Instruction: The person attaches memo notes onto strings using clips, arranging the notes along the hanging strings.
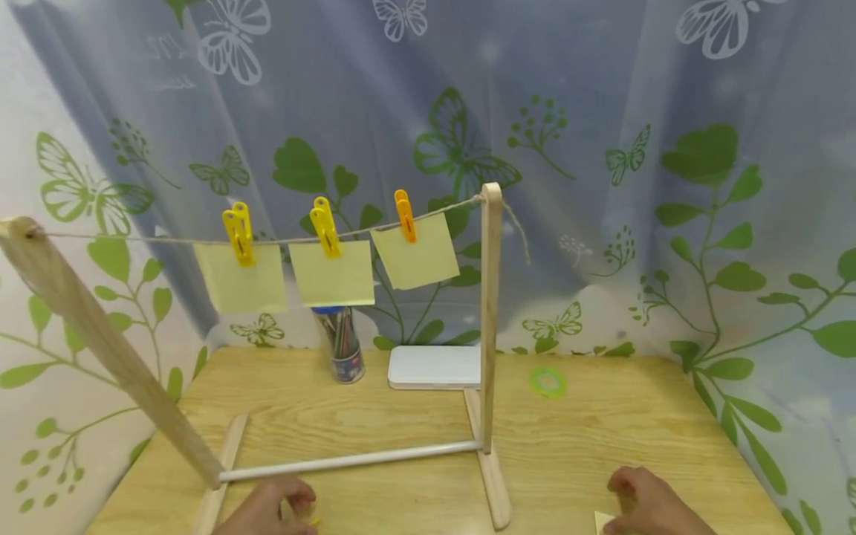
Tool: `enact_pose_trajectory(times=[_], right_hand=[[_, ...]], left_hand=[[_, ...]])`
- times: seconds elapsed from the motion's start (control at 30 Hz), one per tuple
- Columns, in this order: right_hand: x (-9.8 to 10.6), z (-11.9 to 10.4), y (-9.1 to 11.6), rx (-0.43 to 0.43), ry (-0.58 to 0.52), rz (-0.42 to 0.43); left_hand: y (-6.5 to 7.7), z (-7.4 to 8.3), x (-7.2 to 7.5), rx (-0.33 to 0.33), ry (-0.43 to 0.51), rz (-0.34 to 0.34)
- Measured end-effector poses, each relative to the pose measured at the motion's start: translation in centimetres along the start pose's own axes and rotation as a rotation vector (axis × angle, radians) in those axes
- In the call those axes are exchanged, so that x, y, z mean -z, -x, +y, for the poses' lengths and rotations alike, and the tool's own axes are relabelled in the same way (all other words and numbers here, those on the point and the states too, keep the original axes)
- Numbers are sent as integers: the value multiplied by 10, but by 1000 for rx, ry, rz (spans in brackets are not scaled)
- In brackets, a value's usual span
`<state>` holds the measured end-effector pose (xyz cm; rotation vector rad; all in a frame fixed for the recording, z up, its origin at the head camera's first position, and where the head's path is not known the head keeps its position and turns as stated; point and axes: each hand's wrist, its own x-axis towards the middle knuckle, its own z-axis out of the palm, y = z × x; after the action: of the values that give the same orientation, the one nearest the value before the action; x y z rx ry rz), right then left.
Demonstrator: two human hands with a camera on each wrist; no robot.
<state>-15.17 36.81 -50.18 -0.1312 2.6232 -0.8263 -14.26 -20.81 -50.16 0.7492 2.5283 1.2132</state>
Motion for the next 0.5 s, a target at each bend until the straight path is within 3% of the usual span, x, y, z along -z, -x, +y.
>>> enact_pose_trajectory(times=[0.13,0.3,0.5], right_hand=[[1,12,2,-42,33,-27],[-1,14,3,-99,10,-33],[-5,8,4,-98,62,-3]], left_hand=[[-2,-11,-8,-12,6,-32],[-2,-14,-15,84,11,-21],[-3,-12,-18,66,-4,-16]])
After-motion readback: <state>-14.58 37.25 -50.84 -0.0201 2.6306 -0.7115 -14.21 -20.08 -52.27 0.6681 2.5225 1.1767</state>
